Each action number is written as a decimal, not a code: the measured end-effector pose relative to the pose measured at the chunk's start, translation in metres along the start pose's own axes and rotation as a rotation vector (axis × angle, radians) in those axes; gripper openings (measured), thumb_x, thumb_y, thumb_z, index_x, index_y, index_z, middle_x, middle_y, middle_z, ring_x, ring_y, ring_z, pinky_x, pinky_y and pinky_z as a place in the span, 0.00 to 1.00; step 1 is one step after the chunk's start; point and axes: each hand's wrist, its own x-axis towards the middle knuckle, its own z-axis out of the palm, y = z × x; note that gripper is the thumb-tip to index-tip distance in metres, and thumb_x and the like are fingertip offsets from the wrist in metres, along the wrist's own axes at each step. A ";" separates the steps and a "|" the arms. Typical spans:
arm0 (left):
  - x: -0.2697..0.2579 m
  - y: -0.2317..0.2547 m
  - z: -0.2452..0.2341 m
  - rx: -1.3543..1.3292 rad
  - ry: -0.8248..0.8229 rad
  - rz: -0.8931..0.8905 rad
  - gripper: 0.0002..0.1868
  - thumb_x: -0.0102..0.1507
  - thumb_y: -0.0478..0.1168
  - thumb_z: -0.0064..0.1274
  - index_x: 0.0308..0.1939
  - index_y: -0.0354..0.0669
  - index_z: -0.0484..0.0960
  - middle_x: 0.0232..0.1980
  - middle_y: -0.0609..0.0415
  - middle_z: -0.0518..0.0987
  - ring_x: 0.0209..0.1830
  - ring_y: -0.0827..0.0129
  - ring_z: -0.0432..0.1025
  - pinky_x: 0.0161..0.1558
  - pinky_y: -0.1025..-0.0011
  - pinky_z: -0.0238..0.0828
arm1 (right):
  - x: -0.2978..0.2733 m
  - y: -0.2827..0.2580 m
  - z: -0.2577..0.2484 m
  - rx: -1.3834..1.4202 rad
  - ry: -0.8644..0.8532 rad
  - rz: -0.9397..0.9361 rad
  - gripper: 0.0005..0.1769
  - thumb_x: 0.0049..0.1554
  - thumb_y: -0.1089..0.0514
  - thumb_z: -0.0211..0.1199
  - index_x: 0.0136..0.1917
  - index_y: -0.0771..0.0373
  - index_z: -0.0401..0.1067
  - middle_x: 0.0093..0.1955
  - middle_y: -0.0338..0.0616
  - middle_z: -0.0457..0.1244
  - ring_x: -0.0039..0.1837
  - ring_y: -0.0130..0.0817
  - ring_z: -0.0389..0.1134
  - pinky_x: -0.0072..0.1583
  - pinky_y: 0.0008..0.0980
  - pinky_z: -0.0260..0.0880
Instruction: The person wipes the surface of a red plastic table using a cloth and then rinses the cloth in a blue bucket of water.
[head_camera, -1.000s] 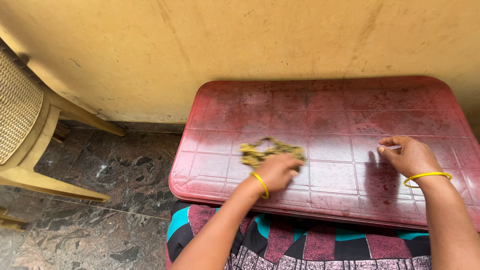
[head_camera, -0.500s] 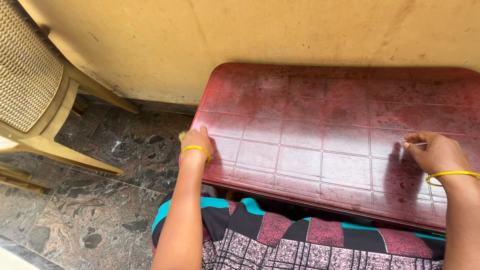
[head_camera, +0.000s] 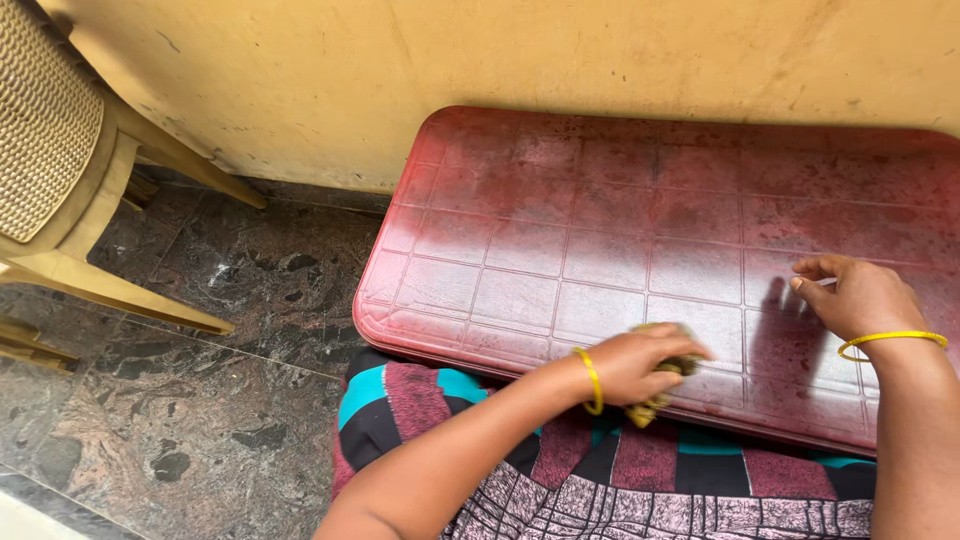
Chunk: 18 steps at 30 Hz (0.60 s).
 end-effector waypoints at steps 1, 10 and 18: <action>0.002 0.003 -0.003 -0.079 0.046 0.028 0.24 0.64 0.36 0.49 0.66 0.47 0.76 0.58 0.48 0.77 0.63 0.56 0.72 0.69 0.61 0.68 | 0.001 0.001 0.001 0.026 0.009 -0.007 0.21 0.59 0.42 0.66 0.63 0.48 0.81 0.53 0.54 0.74 0.58 0.50 0.74 0.60 0.47 0.72; -0.013 -0.084 -0.116 0.211 0.872 -0.236 0.35 0.59 0.30 0.59 0.71 0.41 0.70 0.70 0.43 0.74 0.71 0.52 0.69 0.70 0.60 0.65 | 0.021 -0.005 0.009 0.255 0.232 -0.188 0.15 0.61 0.49 0.67 0.59 0.53 0.81 0.54 0.52 0.73 0.56 0.44 0.75 0.58 0.42 0.73; -0.050 -0.095 -0.143 0.269 0.947 -0.450 0.28 0.62 0.35 0.56 0.67 0.49 0.74 0.53 0.50 0.77 0.56 0.57 0.71 0.60 0.60 0.66 | -0.025 -0.158 0.047 0.483 0.086 -0.991 0.14 0.54 0.57 0.66 0.54 0.56 0.79 0.57 0.42 0.69 0.63 0.45 0.67 0.65 0.43 0.66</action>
